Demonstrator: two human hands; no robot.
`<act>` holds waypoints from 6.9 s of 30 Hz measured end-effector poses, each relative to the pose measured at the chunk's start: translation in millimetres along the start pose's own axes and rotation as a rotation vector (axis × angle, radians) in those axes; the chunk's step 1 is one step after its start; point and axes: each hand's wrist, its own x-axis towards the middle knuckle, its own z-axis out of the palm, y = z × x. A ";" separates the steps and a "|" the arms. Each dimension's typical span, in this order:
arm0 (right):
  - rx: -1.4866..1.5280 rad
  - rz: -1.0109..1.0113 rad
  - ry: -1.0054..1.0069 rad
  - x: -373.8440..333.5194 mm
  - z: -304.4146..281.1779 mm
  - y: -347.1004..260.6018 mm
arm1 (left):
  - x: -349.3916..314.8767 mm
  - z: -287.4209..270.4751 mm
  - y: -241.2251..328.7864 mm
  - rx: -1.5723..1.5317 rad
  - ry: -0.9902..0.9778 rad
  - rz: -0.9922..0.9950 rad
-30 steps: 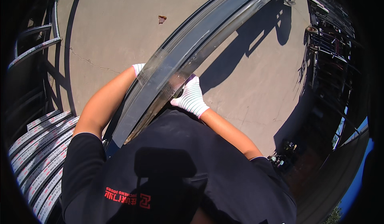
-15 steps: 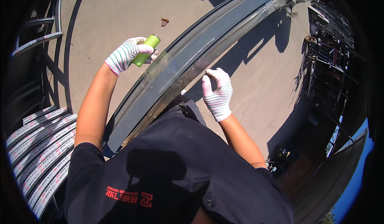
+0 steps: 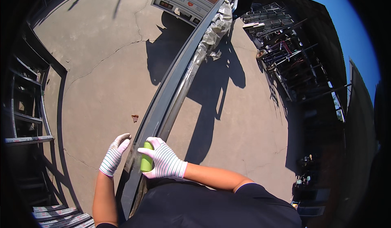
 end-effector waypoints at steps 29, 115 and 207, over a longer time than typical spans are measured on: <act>0.313 1.566 -0.196 -597.8 213.3 258.8 | -60.9 198.1 -74.5 1.556 -0.214 0.389; 0.981 1.857 -0.170 -398.8 -944.5 1777.4 | 1613.5 1190.0 308.5 1.102 -0.222 -0.364; 0.108 -0.263 0.617 673.8 -2201.5 3020.1 | 3131.8 1937.9 1069.0 -0.279 -0.356 -0.269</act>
